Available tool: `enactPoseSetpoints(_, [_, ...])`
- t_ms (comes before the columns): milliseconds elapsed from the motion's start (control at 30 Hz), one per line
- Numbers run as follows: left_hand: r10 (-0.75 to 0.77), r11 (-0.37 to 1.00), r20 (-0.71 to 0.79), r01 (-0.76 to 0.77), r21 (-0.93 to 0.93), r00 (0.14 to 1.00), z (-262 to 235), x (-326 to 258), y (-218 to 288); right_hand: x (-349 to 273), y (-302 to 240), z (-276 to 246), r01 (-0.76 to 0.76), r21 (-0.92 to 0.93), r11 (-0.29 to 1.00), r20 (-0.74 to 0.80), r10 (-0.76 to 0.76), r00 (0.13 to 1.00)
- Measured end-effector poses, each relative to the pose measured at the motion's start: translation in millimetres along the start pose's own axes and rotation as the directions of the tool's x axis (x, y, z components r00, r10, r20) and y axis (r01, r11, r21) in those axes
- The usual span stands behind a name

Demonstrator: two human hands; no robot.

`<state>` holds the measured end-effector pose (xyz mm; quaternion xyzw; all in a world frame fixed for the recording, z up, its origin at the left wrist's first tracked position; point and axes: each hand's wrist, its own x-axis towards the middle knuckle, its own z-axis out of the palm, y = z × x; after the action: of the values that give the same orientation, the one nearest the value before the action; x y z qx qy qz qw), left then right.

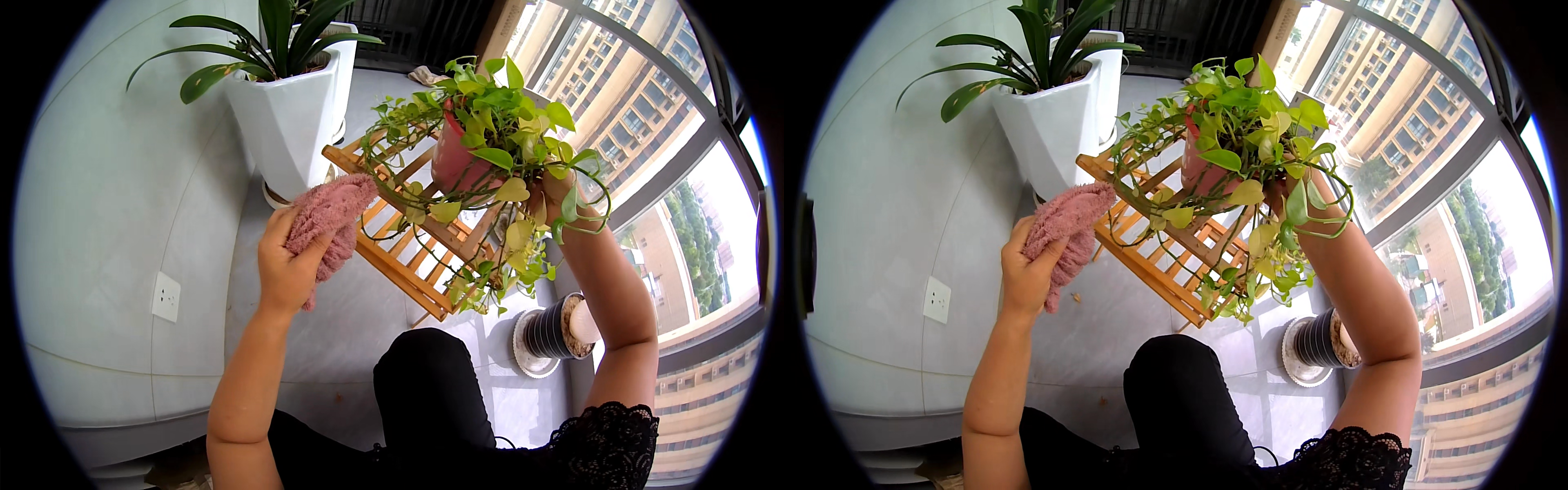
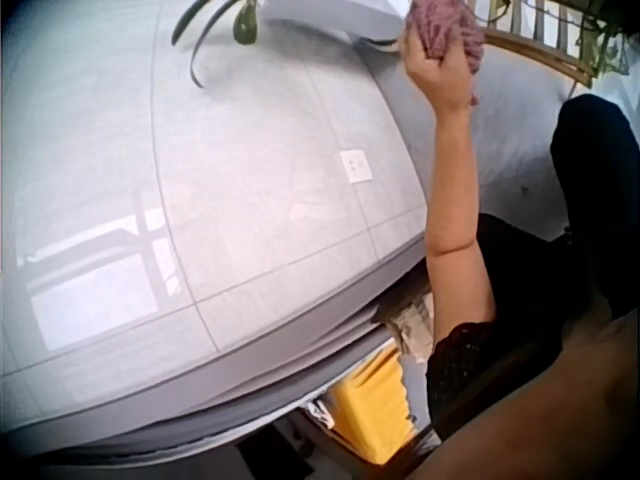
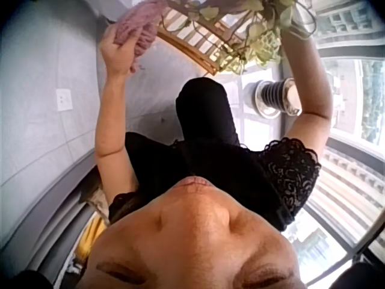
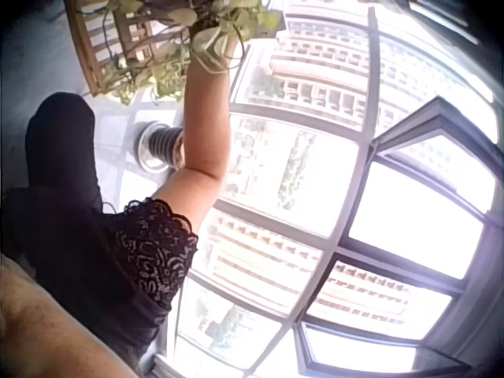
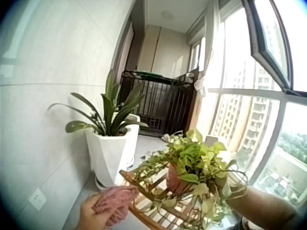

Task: The person tends to a potted plant on a wooden stand, pruning vines and removing leaves by hand. They then use a pink cloth to wipe the tiled floor and the wooden stand.

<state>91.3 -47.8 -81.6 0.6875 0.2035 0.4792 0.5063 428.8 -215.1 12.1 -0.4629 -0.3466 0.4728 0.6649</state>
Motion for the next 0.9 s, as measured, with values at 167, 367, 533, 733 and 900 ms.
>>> enactPoseSetpoints(167, [-0.008, 1.0, -0.007, 0.008, 0.011, 1.0, 0, -4, -5, -13, -10, 1, 0.025, -0.046, 0.999, -0.002, -0.025, 1.0])
enactPoseSetpoints(367, [-0.03, 0.998, -0.021, 0.03, 0.049, 0.999, -3, 2, -7, -6, -32, 10, 0.088, -0.152, 0.984, 0.039, -0.083, 0.996])
enactPoseSetpoints(533, [-0.085, 0.993, 0.028, 0.083, 0.089, 0.996, 1, 6, -16, 15, -29, 13, 0.094, -0.191, 0.977, 0.088, -0.078, 0.993])
enactPoseSetpoints(733, [-0.096, 0.972, 0.083, 0.075, 0.222, 0.992, 3, 1, -22, 5, -14, 54, 0.184, -0.148, 0.972, 0.218, -0.15, 0.964])
enactPoseSetpoints(900, [-0.088, 0.979, 0.065, 0.074, 0.188, 0.994, -2, 3, -25, 30, -4, 27, 0.016, -0.238, 0.971, 0.167, 0.025, 0.986])
